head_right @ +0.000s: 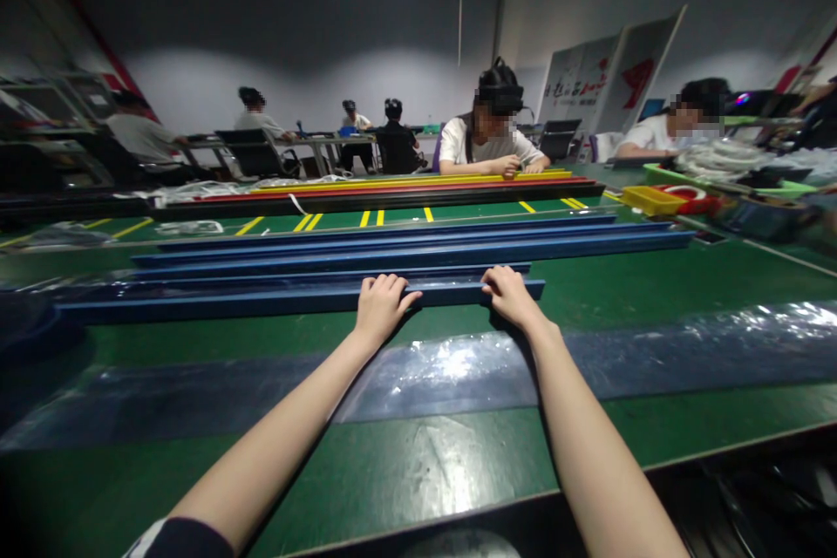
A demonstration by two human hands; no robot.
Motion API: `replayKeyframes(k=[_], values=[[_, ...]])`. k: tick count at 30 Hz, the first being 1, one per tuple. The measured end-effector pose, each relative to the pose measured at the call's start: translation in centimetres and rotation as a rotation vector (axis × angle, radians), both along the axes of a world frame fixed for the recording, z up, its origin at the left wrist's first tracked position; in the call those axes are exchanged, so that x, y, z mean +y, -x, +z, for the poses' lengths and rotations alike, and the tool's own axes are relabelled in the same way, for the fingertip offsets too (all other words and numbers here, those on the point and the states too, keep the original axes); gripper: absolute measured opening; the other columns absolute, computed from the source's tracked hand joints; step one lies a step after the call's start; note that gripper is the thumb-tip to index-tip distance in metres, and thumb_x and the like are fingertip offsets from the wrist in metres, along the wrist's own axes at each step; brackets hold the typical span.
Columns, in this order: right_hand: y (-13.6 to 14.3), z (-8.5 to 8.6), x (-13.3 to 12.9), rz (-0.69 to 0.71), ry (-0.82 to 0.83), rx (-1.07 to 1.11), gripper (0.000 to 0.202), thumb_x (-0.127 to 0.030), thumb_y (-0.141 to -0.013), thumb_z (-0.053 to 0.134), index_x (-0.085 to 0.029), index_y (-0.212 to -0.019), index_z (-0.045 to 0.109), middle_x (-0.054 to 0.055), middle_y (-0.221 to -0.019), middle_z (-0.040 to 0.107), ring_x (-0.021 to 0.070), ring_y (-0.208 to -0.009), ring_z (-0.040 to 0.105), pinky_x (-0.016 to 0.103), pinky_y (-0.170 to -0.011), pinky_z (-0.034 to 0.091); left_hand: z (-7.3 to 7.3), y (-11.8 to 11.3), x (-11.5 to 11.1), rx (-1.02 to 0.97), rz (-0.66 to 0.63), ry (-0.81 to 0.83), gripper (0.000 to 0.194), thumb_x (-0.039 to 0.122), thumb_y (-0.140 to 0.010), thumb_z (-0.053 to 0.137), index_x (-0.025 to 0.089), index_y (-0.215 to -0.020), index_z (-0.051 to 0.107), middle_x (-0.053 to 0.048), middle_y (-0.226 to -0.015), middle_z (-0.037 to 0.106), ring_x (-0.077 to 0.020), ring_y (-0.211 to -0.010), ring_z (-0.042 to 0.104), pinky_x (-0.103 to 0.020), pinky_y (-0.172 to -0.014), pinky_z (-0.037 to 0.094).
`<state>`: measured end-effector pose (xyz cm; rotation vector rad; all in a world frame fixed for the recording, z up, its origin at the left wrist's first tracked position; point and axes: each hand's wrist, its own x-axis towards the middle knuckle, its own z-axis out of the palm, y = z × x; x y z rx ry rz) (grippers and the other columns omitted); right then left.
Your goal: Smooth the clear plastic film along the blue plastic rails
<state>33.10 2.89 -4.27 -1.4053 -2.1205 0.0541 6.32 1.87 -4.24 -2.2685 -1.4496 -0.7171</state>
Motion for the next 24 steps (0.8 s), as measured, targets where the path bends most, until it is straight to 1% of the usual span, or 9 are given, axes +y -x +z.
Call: replayKeyframes(k=[9, 12, 16, 19, 24], values=[[0.5, -0.1, -0.4, -0.061, -0.017, -0.107, 0.014, -0.021, -0.080, 0.044, -0.020, -0.083, 0.057, 0.007, -0.084, 0.061, 0.0225, -0.082, 0.049, 0.035, -0.074, 0.036, -0.3, -0.1, 0.1, 0.018, 0.030, 0.008, 0.041, 0.051, -0.089, 0.036, 0.018, -0.084, 0.060, -0.007, -0.085, 0.065, -0.0216, -0.084, 0.054, -0.035, -0.074, 0.029], [0.8, -0.1, -0.6, -0.051, -0.039, -0.122, 0.015, -0.028, -0.082, 0.046, -0.020, -0.086, 0.058, 0.008, -0.089, 0.061, 0.0239, -0.087, 0.050, 0.037, -0.077, 0.037, -0.3, -0.1, 0.1, 0.026, 0.040, 0.008, 0.042, 0.051, -0.089, 0.036, 0.018, -0.084, 0.061, -0.007, -0.084, 0.065, -0.0215, -0.083, 0.054, -0.034, -0.073, 0.029], [2.2, -0.1, -1.1, 0.008, -0.068, -0.089, 0.019, -0.035, -0.084, 0.047, -0.020, -0.091, 0.057, 0.009, -0.095, 0.060, 0.0237, -0.093, 0.050, 0.036, -0.080, 0.038, -0.2, -0.2, 0.0, 0.030, 0.049, 0.007, 0.042, 0.051, -0.089, 0.037, 0.017, -0.083, 0.061, -0.008, -0.085, 0.065, -0.0220, -0.083, 0.055, -0.034, -0.071, 0.028], [3.4, -0.2, -1.3, 0.040, -0.087, -0.083, 0.019, -0.035, -0.086, 0.045, -0.020, -0.093, 0.055, 0.008, -0.094, 0.059, 0.0226, -0.092, 0.049, 0.035, -0.080, 0.038, -0.1, -0.3, 0.0, 0.028, 0.055, 0.010, 0.041, 0.051, -0.088, 0.039, 0.017, -0.082, 0.061, -0.008, -0.084, 0.065, -0.0223, -0.082, 0.055, -0.034, -0.070, 0.028], [4.0, -0.5, -0.8, -0.001, -0.073, -0.059, 0.014, -0.031, -0.086, 0.045, -0.019, -0.086, 0.054, 0.007, -0.087, 0.059, 0.0217, -0.086, 0.050, 0.033, -0.076, 0.037, -0.2, -0.3, 0.1, 0.032, 0.060, 0.001, 0.041, 0.051, -0.088, 0.040, 0.017, -0.079, 0.061, -0.008, -0.083, 0.065, -0.0220, -0.082, 0.055, -0.034, -0.070, 0.027]])
